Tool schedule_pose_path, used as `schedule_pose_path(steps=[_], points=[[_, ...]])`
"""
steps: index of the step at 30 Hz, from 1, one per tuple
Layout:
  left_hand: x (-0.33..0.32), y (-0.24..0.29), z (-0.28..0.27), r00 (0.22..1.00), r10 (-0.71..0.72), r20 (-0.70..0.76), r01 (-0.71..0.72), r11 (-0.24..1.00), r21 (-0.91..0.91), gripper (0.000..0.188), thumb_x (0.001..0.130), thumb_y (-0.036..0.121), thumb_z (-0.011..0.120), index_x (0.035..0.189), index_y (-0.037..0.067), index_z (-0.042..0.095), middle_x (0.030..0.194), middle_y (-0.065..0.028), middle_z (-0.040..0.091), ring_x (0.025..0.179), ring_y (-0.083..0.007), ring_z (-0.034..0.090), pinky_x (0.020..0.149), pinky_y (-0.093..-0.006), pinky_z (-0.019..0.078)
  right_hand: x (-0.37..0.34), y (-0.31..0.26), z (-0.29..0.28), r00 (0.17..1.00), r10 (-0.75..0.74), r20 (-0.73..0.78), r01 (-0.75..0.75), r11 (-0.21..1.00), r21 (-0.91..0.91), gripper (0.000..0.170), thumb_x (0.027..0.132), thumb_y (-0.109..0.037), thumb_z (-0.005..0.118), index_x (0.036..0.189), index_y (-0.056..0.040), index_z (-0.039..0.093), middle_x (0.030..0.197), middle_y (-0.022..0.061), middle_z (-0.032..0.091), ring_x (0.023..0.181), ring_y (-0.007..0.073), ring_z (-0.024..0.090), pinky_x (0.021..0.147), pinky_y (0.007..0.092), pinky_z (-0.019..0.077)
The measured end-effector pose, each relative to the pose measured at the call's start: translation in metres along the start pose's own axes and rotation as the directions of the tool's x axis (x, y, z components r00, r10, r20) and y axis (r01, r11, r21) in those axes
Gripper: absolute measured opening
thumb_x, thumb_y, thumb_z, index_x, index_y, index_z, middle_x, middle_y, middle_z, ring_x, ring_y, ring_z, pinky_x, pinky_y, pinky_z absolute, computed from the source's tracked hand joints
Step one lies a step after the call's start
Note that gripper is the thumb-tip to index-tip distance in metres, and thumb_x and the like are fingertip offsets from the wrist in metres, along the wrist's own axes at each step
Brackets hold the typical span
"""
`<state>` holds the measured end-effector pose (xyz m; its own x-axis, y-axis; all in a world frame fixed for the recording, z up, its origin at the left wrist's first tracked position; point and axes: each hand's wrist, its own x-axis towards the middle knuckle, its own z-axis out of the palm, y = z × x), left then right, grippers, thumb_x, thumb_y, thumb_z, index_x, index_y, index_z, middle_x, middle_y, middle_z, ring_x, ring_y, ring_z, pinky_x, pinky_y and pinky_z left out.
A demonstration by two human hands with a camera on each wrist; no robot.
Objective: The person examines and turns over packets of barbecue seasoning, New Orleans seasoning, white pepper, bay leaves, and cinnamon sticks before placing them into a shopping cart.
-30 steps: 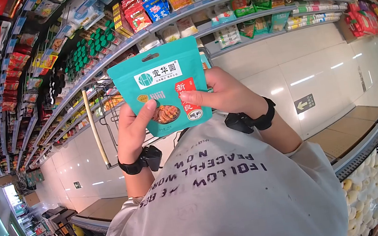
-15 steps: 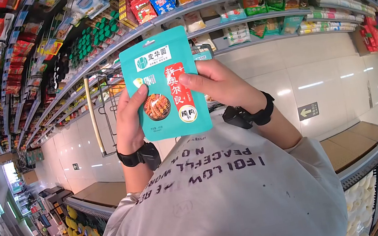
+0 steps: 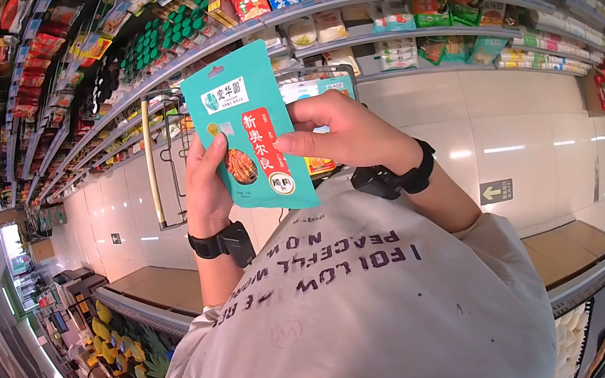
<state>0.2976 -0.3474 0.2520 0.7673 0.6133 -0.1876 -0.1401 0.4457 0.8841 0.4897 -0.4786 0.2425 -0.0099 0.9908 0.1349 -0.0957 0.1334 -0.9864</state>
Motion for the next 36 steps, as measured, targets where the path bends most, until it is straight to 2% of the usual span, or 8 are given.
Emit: schedule_pose_path(steps=[8,18,21,24,26,28,29,36], points=[[0.007,-0.008,0.005,0.998,-0.024,-0.064,0.014,0.989,-0.145,0.041,0.092,0.013,0.053,0.13,0.002,0.04,0.122,-0.0108,0.055,0.108,-0.0185,0.056,0.091,-0.0323,0.0472,0.013,0.018,0.007,0.998,-0.065,-0.004,0.063,0.963,0.262,0.052,0.093,-0.034,0.055,0.127,0.0054,0.046,0.119,0.01,0.056,0.108,0.0132,0.052,0.092,0.0283,0.0432],[0.026,-0.025,0.015,0.985,0.173,-0.017,-0.149,0.89,0.431,0.057,0.094,0.018,0.053,0.141,0.001,0.026,0.126,-0.0128,0.05,0.115,-0.0191,0.05,0.094,-0.0308,0.0419,0.03,0.034,0.024,1.0,-0.019,0.002,0.016,0.904,0.428,0.093,0.082,-0.035,0.069,0.145,-0.0038,0.009,0.139,0.0141,0.033,0.129,0.0236,0.034,0.104,0.0363,0.0329],[0.028,-0.018,0.009,0.92,0.384,0.079,-0.283,0.511,0.811,0.054,0.092,0.02,0.055,0.139,0.003,0.034,0.126,-0.0196,0.052,0.114,-0.0232,0.054,0.091,-0.0332,0.0449,0.032,0.048,0.021,0.999,0.022,-0.039,-0.008,0.943,0.333,0.092,0.08,-0.03,0.071,0.145,-0.0056,0.011,0.135,0.0151,0.038,0.124,0.0252,0.041,0.101,0.0371,0.0364],[0.02,-0.001,0.023,0.983,0.182,0.008,-0.154,0.801,0.578,0.048,0.09,0.023,0.059,0.131,0.001,0.047,0.113,-0.0178,0.061,0.101,-0.0226,0.062,0.084,-0.032,0.0484,0.036,0.06,0.019,0.991,-0.007,-0.135,0.025,0.991,0.128,0.095,0.076,-0.03,0.074,0.145,-0.0059,0.013,0.133,0.0158,0.041,0.12,0.0271,0.046,0.098,0.0374,0.0394],[0.019,-0.002,0.034,0.969,0.248,0.004,-0.201,0.776,0.598,0.045,0.089,0.026,0.059,0.124,-0.001,0.052,0.094,-0.0157,0.068,0.087,-0.0218,0.067,0.074,-0.031,0.051,0.037,0.061,0.018,0.982,-0.042,-0.182,0.036,0.999,-0.034,0.097,0.073,-0.031,0.075,0.144,-0.0059,0.014,0.133,0.0165,0.043,0.119,0.0278,0.047,0.097,0.0373,0.0407],[0.011,0.005,0.053,0.967,0.251,0.05,-0.174,0.501,0.848,0.035,0.089,0.024,0.056,0.11,-0.003,0.059,0.074,-0.0166,0.067,0.072,-0.0254,0.068,0.063,-0.0318,0.0501,0.031,0.055,0.025,0.973,0.012,-0.232,-0.043,0.991,-0.127,0.102,0.068,-0.032,0.077,0.144,-0.0048,0.015,0.133,0.0183,0.043,0.118,0.0289,0.049,0.095,0.0369,0.042],[0.016,0.008,0.054,0.971,0.24,0.01,-0.057,0.19,0.98,0.031,0.088,0.025,0.055,0.085,-0.004,0.063,0.059,-0.0185,0.059,0.058,-0.0327,0.063,0.055,-0.0365,0.0471,0.029,0.064,0.028,0.95,-0.094,-0.297,-0.022,0.931,-0.364,0.104,0.066,-0.033,0.077,0.144,-0.0045,0.015,0.133,0.0206,0.043,0.118,0.03,0.049,0.095,0.0371,0.042],[0.037,-0.006,0.034,0.914,0.404,0.051,-0.136,0.185,0.973,0.04,0.089,0.029,0.053,0.065,-0.004,0.058,0.052,-0.0183,0.054,0.049,-0.0327,0.058,0.051,-0.0422,0.0438,0.027,0.068,0.027,0.945,-0.102,-0.312,-0.052,0.891,-0.45,0.109,0.064,-0.042,0.079,0.144,-0.0047,0.015,0.132,0.0229,0.043,0.118,0.0363,0.048,0.094,0.0398,0.0423]])
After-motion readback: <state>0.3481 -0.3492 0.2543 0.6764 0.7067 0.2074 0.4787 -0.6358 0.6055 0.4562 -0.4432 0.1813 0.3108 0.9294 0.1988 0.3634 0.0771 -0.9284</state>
